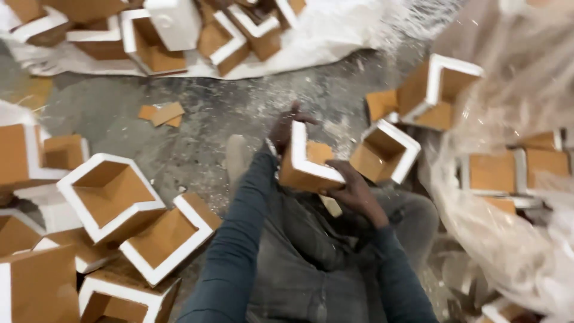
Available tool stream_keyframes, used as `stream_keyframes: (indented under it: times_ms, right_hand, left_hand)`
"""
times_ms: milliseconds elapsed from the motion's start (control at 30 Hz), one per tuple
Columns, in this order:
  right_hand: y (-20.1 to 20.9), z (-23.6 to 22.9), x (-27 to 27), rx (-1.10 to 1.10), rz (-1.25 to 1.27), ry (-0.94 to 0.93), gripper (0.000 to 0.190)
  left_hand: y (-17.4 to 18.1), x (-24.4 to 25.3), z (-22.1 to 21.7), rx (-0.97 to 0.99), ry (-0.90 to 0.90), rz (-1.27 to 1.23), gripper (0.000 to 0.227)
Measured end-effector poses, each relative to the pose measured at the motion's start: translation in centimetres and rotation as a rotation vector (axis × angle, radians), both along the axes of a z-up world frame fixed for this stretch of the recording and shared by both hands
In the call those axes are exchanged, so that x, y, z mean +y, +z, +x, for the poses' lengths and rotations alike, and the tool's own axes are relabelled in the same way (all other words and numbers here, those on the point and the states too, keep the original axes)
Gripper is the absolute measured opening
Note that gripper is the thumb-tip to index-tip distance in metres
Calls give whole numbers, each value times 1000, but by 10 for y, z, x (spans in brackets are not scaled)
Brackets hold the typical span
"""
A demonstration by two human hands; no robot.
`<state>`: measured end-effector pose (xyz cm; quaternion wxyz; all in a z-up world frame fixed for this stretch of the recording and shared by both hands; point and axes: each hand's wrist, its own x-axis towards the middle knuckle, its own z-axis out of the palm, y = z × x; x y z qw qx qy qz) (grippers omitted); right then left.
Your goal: The person sits on the floor among piles of foam corner protectors, picks up pieces one at a time, and trims excess foam edges with a knife. Trimmed pieces are placed into a large plastic bag beside them.
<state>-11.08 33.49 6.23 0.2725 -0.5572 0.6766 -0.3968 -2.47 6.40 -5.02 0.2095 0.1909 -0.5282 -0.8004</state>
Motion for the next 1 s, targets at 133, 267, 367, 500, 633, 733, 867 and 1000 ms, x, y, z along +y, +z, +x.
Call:
stream_keyframes:
  times_ms: [133,267,367,500,633,733,867,1000]
  right_hand:
    - [-31,-33,-5,-130,255,-136,64]
    - [-10,-76,-66,70,452,-344,65]
    - [14,-125,-127,-284,11,-545,75]
    - [79,-126,-163,-363,-383,-587,89]
    - [57,-136,-121,525,-443,-677,76]
    - [47,-153,-84,1118,-392,-897,83]
    - [-5,-215,-38,339,-237,-905,48]
    - [47,-154,-38,526,-262,-729,50]
  left_hand:
    - [20,4,-11,-156,286,-412,82]
    - [3,0,-22,-108,594,-137,75]
    - [-1,2,-22,-215,616,-129,70]
    - [-8,2,-24,-202,564,-125,65]
    - [-6,5,-23,0,550,-239,64]
    - [1,7,-24,-95,513,-215,58]
    - [1,5,-24,-151,456,-224,56]
    - [27,9,-18,-86,444,-358,62]
